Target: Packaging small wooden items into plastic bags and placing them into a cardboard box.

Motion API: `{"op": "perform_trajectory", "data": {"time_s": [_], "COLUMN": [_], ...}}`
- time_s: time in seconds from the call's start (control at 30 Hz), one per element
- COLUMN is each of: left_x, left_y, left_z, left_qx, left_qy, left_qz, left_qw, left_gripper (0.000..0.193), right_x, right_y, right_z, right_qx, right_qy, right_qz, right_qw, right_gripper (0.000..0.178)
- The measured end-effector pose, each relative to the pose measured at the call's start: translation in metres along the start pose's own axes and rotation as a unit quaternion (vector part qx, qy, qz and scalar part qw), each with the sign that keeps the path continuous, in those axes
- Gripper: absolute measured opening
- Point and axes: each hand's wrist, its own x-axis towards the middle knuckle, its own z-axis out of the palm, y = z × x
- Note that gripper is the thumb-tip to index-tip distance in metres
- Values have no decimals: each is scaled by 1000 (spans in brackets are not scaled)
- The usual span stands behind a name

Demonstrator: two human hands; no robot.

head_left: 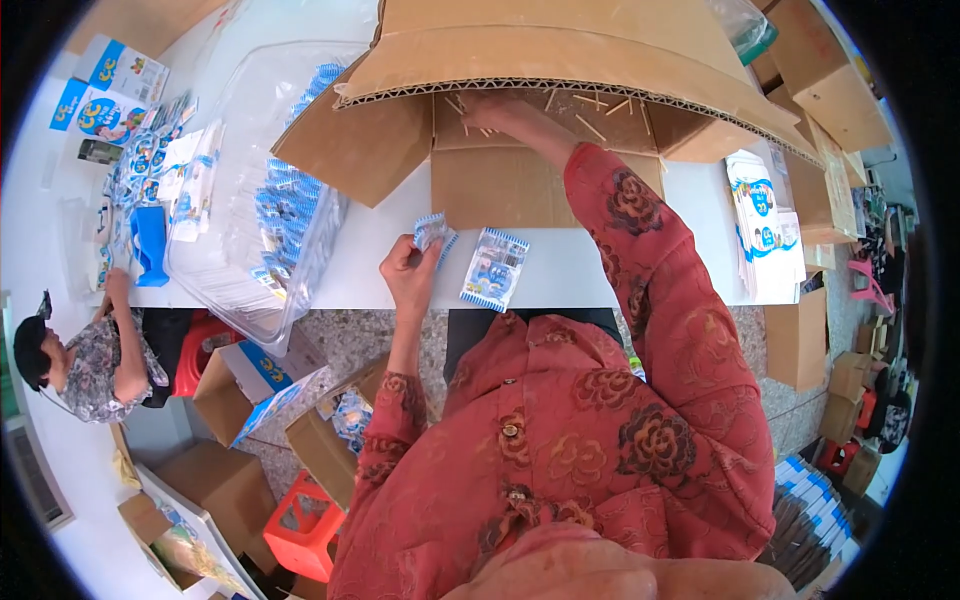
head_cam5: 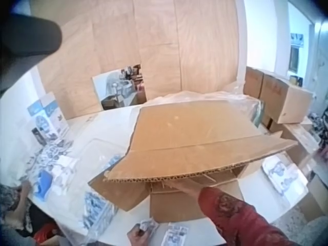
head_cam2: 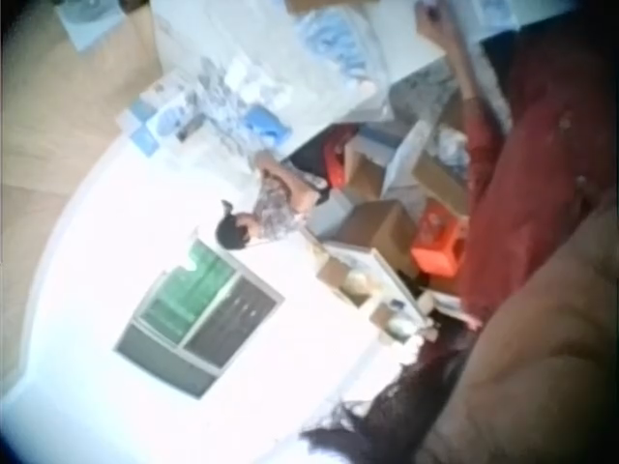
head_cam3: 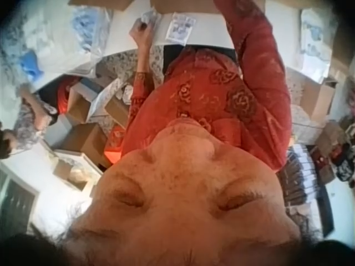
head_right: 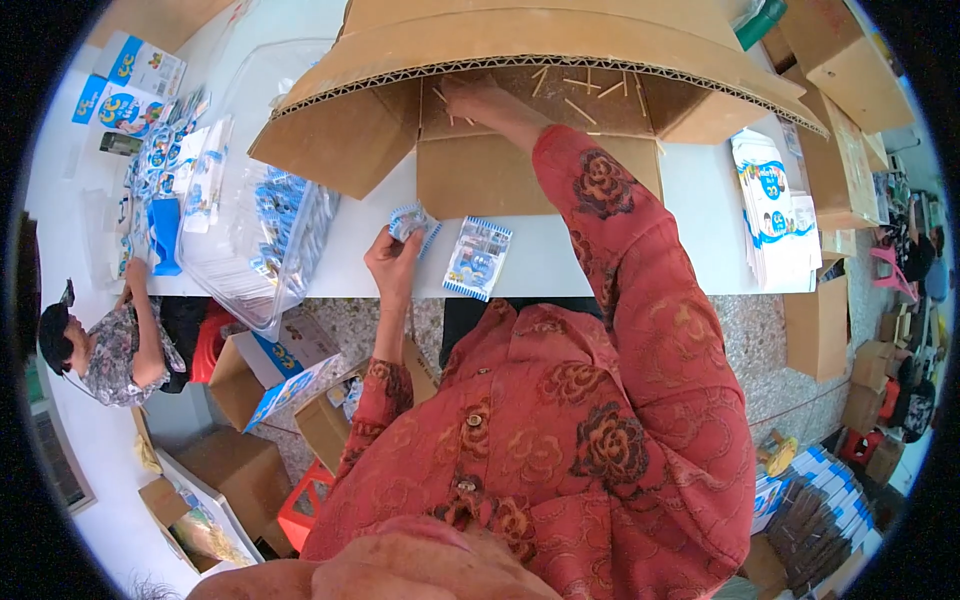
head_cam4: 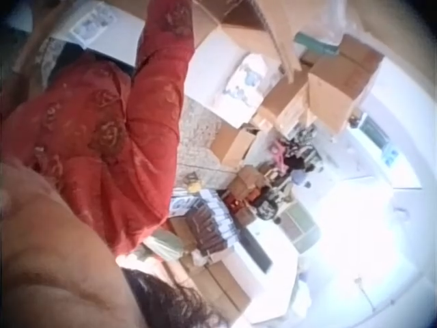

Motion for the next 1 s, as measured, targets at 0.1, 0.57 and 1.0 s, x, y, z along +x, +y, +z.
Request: {"op": "perform_trajectory", "data": {"time_s": [0.1,0.57,1.0], "left_x": [-1,-2,0], "left_y": [-1,2,-5], "left_z": [-5,-6,-8], "left_qx": [-6,-36,2], "left_qy": [7,6,-24], "left_qz": [-4,-14,-15], "left_qw": [1000,999,1000], "left_gripper": [12,9,16], "right_x": [10,46,28], "right_y": [-31,-33,-41], "right_z": [-18,11,15], "right_qx": [-24,-96,-171], "right_qy": [-104,-120,-1], "right_qz": [78,114,28], "right_qw": [991,981,985], "right_gripper": [29,42,18]}}
